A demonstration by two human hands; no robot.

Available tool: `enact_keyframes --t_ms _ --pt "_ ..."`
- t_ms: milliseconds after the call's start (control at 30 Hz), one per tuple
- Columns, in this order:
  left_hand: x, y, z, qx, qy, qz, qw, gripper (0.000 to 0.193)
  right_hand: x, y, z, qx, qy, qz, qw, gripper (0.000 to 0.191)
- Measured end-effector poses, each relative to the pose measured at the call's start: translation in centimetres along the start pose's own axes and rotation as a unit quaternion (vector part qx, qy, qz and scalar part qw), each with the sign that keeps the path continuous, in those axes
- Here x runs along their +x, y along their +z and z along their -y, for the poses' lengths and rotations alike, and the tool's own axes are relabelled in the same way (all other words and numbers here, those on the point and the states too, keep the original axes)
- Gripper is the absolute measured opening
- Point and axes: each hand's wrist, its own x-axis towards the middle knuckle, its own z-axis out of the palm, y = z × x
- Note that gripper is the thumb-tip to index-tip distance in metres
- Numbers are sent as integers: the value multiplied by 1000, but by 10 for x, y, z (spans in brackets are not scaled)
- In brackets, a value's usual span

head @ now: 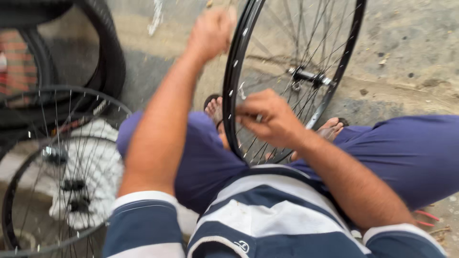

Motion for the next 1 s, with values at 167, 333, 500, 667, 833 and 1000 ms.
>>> enact_keyframes --t_ms 167,333,500,667,833,1000 --pt "-21 105 1 340 167 252 890 16 -16 -10 5 20 -47 -66 997 26" --pt "-46 195 -22 174 256 297 903 27 -32 -27 15 45 -41 -117 991 17" --pt "-51 243 -26 232 162 350 893 14 -42 -37 18 92 -15 -123 988 17" --pt "-70 253 -14 256 140 370 882 15 -47 -30 16 139 -8 -137 981 19" --pt "-74 260 -28 268 144 375 876 16 -48 -23 17 129 4 -141 982 18" --pt "-69 236 -38 267 148 354 884 18 -47 -21 17 136 7 -150 979 12"
